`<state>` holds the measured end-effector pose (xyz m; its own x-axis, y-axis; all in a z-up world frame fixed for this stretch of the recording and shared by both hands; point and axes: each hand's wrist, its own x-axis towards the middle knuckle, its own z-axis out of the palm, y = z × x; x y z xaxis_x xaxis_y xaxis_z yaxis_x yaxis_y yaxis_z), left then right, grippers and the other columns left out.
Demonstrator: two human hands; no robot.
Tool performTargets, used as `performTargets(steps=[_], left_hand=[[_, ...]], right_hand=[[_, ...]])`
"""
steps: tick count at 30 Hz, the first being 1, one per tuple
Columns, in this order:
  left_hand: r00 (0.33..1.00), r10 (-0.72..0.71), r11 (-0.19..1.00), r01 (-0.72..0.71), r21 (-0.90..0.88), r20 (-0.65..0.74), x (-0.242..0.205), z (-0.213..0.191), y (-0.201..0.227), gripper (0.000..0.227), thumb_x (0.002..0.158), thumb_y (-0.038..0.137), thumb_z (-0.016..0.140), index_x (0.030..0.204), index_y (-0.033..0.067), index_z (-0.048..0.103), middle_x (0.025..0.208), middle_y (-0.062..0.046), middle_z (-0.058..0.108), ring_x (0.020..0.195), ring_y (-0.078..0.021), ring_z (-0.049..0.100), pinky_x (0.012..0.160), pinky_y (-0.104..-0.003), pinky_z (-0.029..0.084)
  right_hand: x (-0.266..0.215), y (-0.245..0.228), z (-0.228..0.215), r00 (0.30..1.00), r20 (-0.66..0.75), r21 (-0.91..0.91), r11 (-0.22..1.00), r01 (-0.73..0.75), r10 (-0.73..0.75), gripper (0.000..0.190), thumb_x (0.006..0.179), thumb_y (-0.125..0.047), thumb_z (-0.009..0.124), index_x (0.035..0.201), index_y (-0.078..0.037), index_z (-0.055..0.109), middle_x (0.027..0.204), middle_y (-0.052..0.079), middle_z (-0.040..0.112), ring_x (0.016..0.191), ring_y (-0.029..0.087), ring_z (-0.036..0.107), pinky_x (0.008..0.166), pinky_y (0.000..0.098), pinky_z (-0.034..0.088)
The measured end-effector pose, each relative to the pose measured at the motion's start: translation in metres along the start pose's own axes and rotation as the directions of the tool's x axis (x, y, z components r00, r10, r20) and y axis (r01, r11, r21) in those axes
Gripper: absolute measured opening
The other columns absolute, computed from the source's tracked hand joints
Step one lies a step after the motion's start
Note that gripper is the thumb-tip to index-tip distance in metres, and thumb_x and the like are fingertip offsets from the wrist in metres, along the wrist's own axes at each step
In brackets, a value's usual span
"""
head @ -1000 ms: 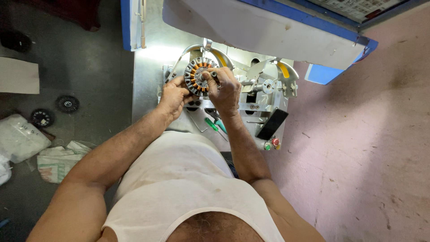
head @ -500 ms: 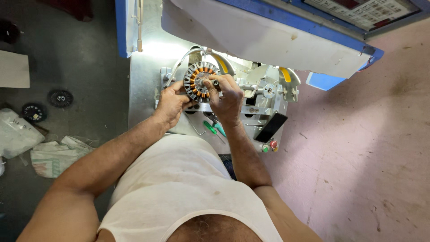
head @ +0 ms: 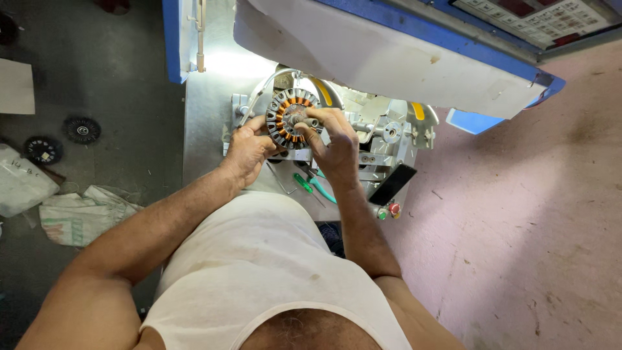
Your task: The person uses pliers to cut a wire on a motor stator mounted in a machine. They then remove the stator from the fixture, inspect it, and place it on the floor before picking it up again.
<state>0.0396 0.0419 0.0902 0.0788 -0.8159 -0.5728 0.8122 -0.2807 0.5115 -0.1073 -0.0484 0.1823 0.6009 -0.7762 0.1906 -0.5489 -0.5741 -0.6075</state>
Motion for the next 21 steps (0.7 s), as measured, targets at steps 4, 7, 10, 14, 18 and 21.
performTargets(steps=[4, 7, 10, 14, 18, 21], left_hand=[[0.999, 0.036, 0.999, -0.036, -0.029, 0.032, 0.008, -0.009, -0.009, 0.060, 0.075, -0.018, 0.047, 0.132, -0.0003, 0.058, 0.119, -0.011, 0.069, 0.102, -0.0187, 0.070, 0.086, -0.032, 0.060], [0.988, 0.140, 0.987, -0.144, 0.074, 0.060, 0.016, -0.020, -0.022, 0.056, 0.082, -0.014, 0.049, 0.136, 0.0015, 0.057, 0.124, -0.009, 0.067, 0.109, -0.0161, 0.068, 0.091, -0.029, 0.058], [0.972, 0.235, 0.908, -0.229, 0.351, 0.024, 0.027, -0.026, -0.032, 0.055, 0.088, -0.005, 0.056, 0.142, 0.0072, 0.052, 0.126, -0.008, 0.067, 0.115, -0.0200, 0.065, 0.098, -0.031, 0.055], [0.794, 0.563, 0.418, -0.512, 0.750, 0.228, 0.046, -0.031, -0.045, 0.063, 0.080, 0.003, 0.073, 0.139, 0.0007, 0.051, 0.128, -0.019, 0.062, 0.120, -0.0325, 0.061, 0.103, -0.041, 0.050], [0.771, 0.601, 0.368, -0.501, 0.783, 0.211, 0.089, -0.036, -0.076, 0.061, 0.080, 0.013, 0.077, 0.134, -0.0001, 0.052, 0.127, -0.021, 0.061, 0.119, -0.0338, 0.060, 0.101, -0.043, 0.049], [0.917, 0.343, 0.859, -0.393, 0.327, 0.202, 0.139, -0.041, -0.090, 0.037, 0.099, 0.023, 0.058, 0.128, 0.0014, 0.060, 0.127, -0.018, 0.067, 0.113, -0.0276, 0.067, 0.093, -0.039, 0.059]], right_hand=[[-0.005, 0.004, 0.006, 0.993, 0.097, -0.072, 0.995, 0.071, -0.064, 0.114, 0.067, -0.043, 0.097, 0.152, 0.002, 0.036, 0.147, 0.027, 0.049, 0.135, 0.040, 0.052, 0.114, 0.0456, 0.045], [0.000, 0.006, 0.023, 0.989, 0.149, -0.198, 0.980, 0.035, -0.005, 0.139, 0.054, -0.050, 0.101, 0.156, 0.004, 0.023, 0.153, 0.030, 0.039, 0.142, 0.045, 0.041, 0.118, 0.0480, 0.038], [0.002, 0.008, 0.028, 0.986, 0.165, -0.231, 0.972, 0.031, 0.008, 0.146, 0.048, -0.052, 0.103, 0.156, 0.003, 0.021, 0.154, 0.029, 0.038, 0.143, 0.045, 0.039, 0.119, 0.0489, 0.036], [0.000, 0.013, 0.030, 0.984, 0.177, -0.186, 0.982, 0.016, 0.018, 0.138, 0.053, -0.047, 0.103, 0.157, 0.002, 0.026, 0.153, 0.027, 0.042, 0.143, 0.041, 0.043, 0.120, 0.0471, 0.038], [0.001, 0.016, 0.032, 0.990, 0.133, -0.212, 0.974, 0.077, -0.049, 0.119, 0.057, -0.040, 0.102, 0.150, 0.000, 0.040, 0.150, 0.028, 0.048, 0.142, 0.042, 0.045, 0.120, 0.0482, 0.039], [0.003, 0.018, 0.030, 0.986, 0.150, -0.194, 0.975, 0.107, -0.078, 0.110, 0.058, -0.039, 0.102, 0.146, -0.002, 0.047, 0.149, 0.029, 0.049, 0.142, 0.041, 0.047, 0.120, 0.0496, 0.039]])
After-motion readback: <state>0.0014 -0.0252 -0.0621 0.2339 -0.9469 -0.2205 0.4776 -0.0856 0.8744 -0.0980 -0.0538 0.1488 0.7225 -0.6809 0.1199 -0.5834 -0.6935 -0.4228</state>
